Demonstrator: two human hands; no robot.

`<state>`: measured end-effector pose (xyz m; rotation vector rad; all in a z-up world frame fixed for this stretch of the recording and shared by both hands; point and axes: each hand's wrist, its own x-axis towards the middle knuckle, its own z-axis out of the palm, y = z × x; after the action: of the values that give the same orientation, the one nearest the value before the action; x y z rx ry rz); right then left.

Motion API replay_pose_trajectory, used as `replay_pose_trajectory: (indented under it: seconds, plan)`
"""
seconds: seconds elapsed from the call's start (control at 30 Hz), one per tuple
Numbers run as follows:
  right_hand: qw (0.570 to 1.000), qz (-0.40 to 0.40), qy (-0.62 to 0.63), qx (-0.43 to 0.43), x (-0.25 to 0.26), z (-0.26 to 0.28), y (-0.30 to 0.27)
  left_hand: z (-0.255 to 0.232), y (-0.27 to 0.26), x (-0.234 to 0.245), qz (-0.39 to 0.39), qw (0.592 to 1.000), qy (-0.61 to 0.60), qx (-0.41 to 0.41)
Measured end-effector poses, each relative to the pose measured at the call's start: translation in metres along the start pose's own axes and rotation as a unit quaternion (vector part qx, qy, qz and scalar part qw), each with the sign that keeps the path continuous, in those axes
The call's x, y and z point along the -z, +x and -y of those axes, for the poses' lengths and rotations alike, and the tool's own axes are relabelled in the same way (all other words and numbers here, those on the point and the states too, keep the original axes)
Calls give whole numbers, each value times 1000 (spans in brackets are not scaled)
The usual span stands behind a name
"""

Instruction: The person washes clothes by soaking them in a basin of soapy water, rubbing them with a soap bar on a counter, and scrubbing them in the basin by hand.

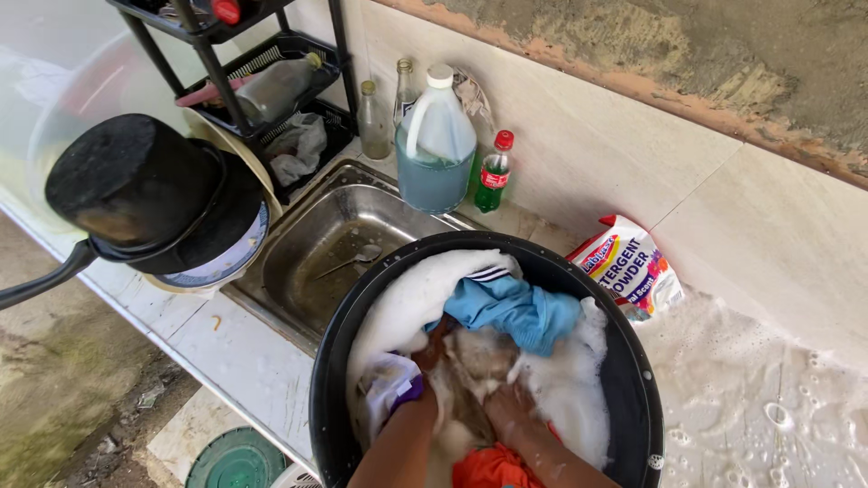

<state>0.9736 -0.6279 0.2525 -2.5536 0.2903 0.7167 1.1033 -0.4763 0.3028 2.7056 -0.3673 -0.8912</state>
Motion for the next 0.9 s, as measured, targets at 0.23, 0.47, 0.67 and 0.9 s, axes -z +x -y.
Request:
replay_pose_trajectory:
  seconds: [0.23, 0.47, 0.67, 0.9]
  plan:
    - [989, -109, 81, 49, 44, -9, 14, -31, -20, -55, 84, 982, 77, -150]
    - [982, -133, 99, 92, 29, 5, -22, 22, 8, -24, 67, 997, 21, -12]
    - [970, -190, 151, -11, 51, 16, -26, -49, -52, -54, 10, 997, 66, 40]
    - [921, -52, 386, 8, 118, -34, -78, -75, -169, -34, -128, 977, -134, -106]
